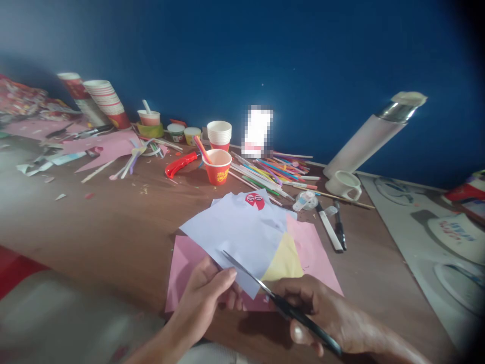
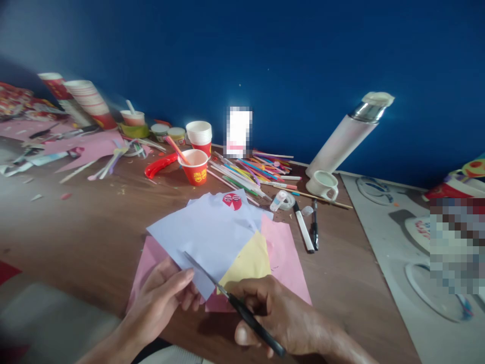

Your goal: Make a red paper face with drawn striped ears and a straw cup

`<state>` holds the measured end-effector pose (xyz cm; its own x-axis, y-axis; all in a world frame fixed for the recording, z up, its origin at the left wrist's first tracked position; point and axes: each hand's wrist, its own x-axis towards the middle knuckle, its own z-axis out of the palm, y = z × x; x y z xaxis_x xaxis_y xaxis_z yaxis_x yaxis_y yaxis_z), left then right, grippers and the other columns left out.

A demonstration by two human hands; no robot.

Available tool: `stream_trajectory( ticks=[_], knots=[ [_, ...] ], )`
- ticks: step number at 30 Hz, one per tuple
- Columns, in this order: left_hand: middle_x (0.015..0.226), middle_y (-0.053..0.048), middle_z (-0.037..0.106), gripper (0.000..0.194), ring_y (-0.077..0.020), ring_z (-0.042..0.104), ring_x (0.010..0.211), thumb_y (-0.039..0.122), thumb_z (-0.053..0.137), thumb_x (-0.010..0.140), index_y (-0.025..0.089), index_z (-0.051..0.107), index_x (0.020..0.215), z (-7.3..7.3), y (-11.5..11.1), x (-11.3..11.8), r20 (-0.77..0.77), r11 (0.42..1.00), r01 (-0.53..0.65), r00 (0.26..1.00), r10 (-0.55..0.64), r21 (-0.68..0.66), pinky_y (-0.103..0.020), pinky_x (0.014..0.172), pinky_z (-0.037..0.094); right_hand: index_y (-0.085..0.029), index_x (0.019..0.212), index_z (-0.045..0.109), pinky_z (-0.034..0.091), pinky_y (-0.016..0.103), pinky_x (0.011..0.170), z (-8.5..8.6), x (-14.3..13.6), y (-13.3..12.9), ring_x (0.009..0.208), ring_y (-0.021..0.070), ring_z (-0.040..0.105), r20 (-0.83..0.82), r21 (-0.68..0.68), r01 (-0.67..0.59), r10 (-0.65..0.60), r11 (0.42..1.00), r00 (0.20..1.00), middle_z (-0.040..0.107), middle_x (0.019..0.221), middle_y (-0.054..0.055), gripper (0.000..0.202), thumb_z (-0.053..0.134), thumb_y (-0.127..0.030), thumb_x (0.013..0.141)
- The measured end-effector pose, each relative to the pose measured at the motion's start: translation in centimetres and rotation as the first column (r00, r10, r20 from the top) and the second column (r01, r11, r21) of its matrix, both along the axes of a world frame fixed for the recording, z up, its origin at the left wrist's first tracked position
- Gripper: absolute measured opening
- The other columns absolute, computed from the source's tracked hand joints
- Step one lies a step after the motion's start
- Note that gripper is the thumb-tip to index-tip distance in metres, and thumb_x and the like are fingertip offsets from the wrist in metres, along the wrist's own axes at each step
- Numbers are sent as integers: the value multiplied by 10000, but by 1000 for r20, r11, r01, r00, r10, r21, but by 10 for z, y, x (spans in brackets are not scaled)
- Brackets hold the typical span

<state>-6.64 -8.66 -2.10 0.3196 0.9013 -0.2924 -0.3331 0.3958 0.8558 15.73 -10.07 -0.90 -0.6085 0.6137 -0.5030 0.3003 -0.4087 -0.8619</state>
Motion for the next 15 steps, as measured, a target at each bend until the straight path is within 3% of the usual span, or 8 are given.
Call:
stream_trajectory(
  ticks=[4,8,15],
  knots=[
    [575,15,575,231,-103,514,466,336,637,800,160,509,722,-2,1,0,88,997,-66,994,69,-38,-240,482,433,-147,930,585,429,109,399,0,1,1,506,34,438,22,-8,19,-18,1000,1000,499,740,-31,505,687,-577,686],
    [593,27,572,191,-85,487,474,306,650,800,156,532,798,-3,-1,0,37,992,-130,991,130,-4,-234,502,441,-149,914,587,432,106,401,2,1,2,507,37,457,37,-13,14,-14,1000,999,512,737,-30,495,680,-580,691],
    [554,11,569,223,-114,498,492,331,655,785,148,536,833,-7,-1,-2,-32,995,-75,996,78,63,-248,503,410,-145,926,591,420,100,388,3,0,2,491,33,440,36,7,7,-7,1000,999,486,689,-42,528,697,-592,666]
  ],
)
